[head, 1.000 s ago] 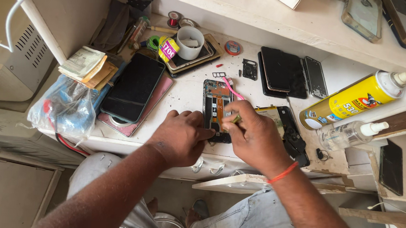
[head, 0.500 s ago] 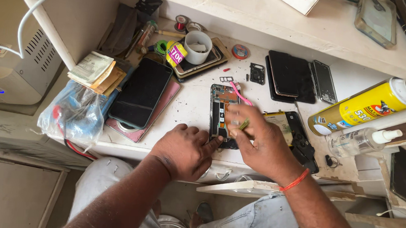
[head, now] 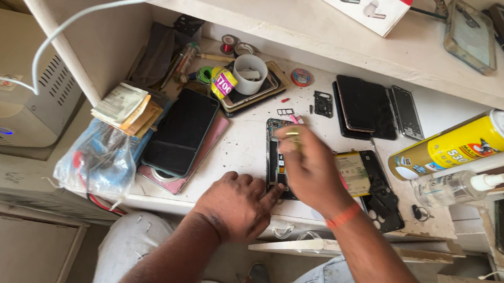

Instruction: The person repairs a disassembled smartphone on a cluttered workbench. They use a screwdriver to unscrew components from the phone's exposed internals, manipulate small parts and connectors by hand, reposition the phone body, and handle other phone parts and tools on the bench.

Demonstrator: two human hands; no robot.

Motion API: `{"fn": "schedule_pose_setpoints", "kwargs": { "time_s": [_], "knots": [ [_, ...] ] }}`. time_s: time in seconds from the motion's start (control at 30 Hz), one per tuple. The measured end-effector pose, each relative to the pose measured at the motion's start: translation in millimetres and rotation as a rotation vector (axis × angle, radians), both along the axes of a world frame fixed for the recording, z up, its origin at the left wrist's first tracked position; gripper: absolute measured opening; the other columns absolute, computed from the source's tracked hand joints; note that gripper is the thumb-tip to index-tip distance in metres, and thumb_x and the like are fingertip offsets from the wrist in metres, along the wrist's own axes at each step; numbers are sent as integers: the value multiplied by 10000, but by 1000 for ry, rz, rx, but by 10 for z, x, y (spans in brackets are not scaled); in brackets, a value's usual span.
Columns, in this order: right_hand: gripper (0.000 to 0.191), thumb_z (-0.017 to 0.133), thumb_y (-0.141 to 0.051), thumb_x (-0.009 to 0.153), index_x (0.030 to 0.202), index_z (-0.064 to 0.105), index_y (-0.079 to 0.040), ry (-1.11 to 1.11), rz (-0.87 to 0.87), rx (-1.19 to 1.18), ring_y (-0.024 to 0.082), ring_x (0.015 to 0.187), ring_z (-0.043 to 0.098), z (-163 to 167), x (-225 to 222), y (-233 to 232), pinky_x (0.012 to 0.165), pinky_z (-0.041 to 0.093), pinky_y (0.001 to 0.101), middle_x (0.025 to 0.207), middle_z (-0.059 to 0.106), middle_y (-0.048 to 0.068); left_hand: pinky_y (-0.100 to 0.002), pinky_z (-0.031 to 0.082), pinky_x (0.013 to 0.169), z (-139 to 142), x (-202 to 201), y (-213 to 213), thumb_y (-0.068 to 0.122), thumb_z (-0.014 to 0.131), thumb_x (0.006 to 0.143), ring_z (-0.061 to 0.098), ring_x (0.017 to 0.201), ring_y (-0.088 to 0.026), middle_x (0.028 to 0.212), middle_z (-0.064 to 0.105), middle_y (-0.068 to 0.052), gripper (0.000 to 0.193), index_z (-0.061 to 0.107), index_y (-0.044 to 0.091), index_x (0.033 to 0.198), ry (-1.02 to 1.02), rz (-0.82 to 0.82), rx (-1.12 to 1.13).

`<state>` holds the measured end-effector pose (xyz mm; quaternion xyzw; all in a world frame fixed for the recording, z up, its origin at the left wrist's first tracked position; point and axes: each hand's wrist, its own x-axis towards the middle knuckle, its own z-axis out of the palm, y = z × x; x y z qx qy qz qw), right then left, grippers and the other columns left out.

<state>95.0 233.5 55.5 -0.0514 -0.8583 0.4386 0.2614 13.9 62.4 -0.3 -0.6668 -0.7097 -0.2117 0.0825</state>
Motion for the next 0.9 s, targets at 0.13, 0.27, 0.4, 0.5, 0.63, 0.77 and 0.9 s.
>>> {"fn": "schedule_pose_setpoints", "kwargs": {
  "time_s": [0.13,0.27,0.4,0.5,0.63,0.77,0.9],
  "knots": [
    [108,722,-167,854,903,748,-75,-202,-12,451,300,814,721,-23,-453,-70,738,562,411,842,739,115,-472,495,715,38,-12,19,343,659,812,655,846,-303,939,674,-98,402,640,72,1108,-2,29,-50],
    [170,736,-262,843,867,746,-94,-363,-67,491,344,834,706,-11,-701,-159,765,537,466,853,733,120,-474,490,697,48,-22,6,328,661,793,656,814,-309,919,670,-113,385,598,69,1069,-77,54,-23],
    [161,734,-256,824,881,752,-107,-346,-58,525,355,830,700,-20,-776,-182,760,536,486,857,721,117,-469,489,707,15,-36,6,287,650,812,660,823,-304,925,669,-95,325,573,86,1056,-69,67,-58],
    [155,725,-247,835,884,738,-100,-334,-23,537,367,845,693,-56,-817,-192,767,543,490,872,709,124,-472,488,701,4,-42,16,278,654,812,661,828,-311,918,668,-97,327,568,91,1066,-80,70,-78],
    [86,675,-161,877,875,711,-82,-336,-13,658,375,853,693,-101,-822,-216,750,512,530,913,702,125,-476,489,692,19,-27,10,265,655,794,664,834,-318,906,675,-102,367,575,96,1111,-89,73,9],
    [178,650,-190,1016,940,649,-29,-281,28,322,228,759,587,-7,-565,-4,675,501,389,812,606,107,-484,495,746,36,-13,22,256,633,826,665,856,-319,911,678,-100,348,565,75,1115,-98,111,-60],
    [188,634,-206,989,1062,672,-37,-273,41,-20,56,747,526,14,128,246,658,490,259,771,597,-22,-494,496,759,20,1,30,258,611,830,670,853,-320,927,688,-103,357,590,72,1134,-97,134,-2]
  ]
}}
